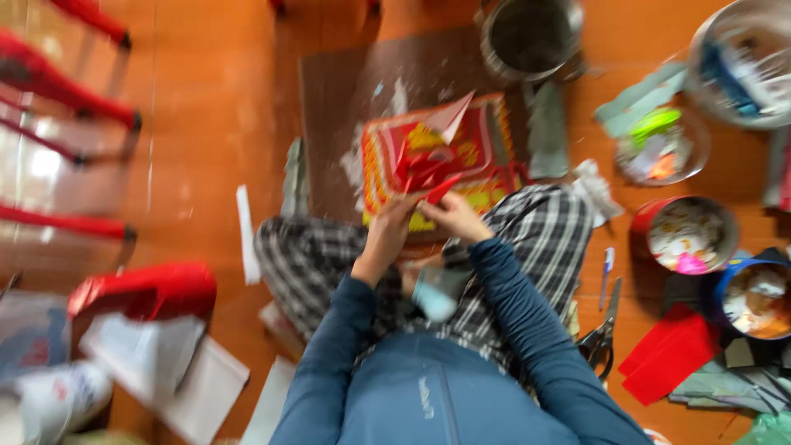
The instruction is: Making traditional paper crafts by cutting, folding, and gluing paper onto a structure
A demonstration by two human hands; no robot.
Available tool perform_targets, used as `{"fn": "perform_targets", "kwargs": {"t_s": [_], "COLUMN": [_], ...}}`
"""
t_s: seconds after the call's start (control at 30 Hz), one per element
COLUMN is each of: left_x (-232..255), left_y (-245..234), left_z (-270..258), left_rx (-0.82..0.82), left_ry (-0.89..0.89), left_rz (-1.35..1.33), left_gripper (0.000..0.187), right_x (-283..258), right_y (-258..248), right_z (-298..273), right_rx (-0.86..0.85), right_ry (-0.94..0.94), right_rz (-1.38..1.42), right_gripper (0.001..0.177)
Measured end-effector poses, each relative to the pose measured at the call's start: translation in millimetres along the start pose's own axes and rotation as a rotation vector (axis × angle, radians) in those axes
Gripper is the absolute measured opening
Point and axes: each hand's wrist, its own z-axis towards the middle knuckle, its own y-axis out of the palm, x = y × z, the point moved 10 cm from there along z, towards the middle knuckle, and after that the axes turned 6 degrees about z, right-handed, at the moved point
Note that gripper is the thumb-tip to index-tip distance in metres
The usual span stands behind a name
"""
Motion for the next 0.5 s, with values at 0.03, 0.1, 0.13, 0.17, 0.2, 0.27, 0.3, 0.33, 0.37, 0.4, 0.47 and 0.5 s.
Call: {"fn": "perform_targets", "kwargs": {"t_s": [0.03,0.1,0.13,0.17,0.2,0.27,0.3,0.33,0.37,0.4,0.47,0.5], "left_x": [3.3,17.6,21.0,10.6,0.7,-10.6,-12.2,-15.1,-19.1,-28.0,-49.0,-64.3], "left_y": [12.1,13.4,16.0,29.0,39.1,51.8,53.3,53.5,54.3,56.5,67.0,72.4], "left_z": [2.3,5.9,2.1,1.9,-2.1,-6.7,-6.9,-9.0,-9.2,-12.0,-16.4,-16.7], "left_rx": [-0.042,-0.070,-0.107,-0.111,-0.079,-0.047,-0.030,-0.012,-0.015,-0.060,-0.112,-0.094], "left_ry": [0.101,0.159,0.173,0.195,0.224,0.259,0.268,0.272,0.274,0.236,0.191,0.149], "left_rz": [0.066,0.137,0.217,0.209,0.320,0.426,0.485,0.546,0.543,0.531,0.518,0.574], "left_gripper": [0.042,0.050,0.059,0.059,0.061,0.063,0.056,0.049,0.049,0.045,0.041,0.036], "right_x": [1.3,-8.5,-2.2,-1.4,2.4,7.9,9.8,13.2,8.2,-5.3,-6.4,-8.5], "right_y": [-2.5,-4.1,-1.2,-6.7,-10.4,-16.1,-16.4,-14.4,-9.8,-5.4,-9.1,-26.9], "right_z": [9.0,2.7,-3.3,-0.4,0.3,1.3,2.0,2.8,2.0,-0.9,4.4,8.7], "right_rx": [-0.026,0.014,0.030,0.051,0.071,0.100,0.092,0.078,0.082,0.114,0.143,0.244], "right_ry": [-0.091,-0.044,0.041,0.028,0.025,0.021,0.023,0.028,0.029,-0.068,-0.155,-0.292], "right_rz": [-0.035,-0.001,0.046,0.046,0.028,0.011,-0.019,-0.049,-0.048,-0.106,-0.162,-0.139], "right_gripper": [0.025,0.029,0.033,0.033,0.032,0.031,0.030,0.030,0.030,0.034,0.041,0.037]}}
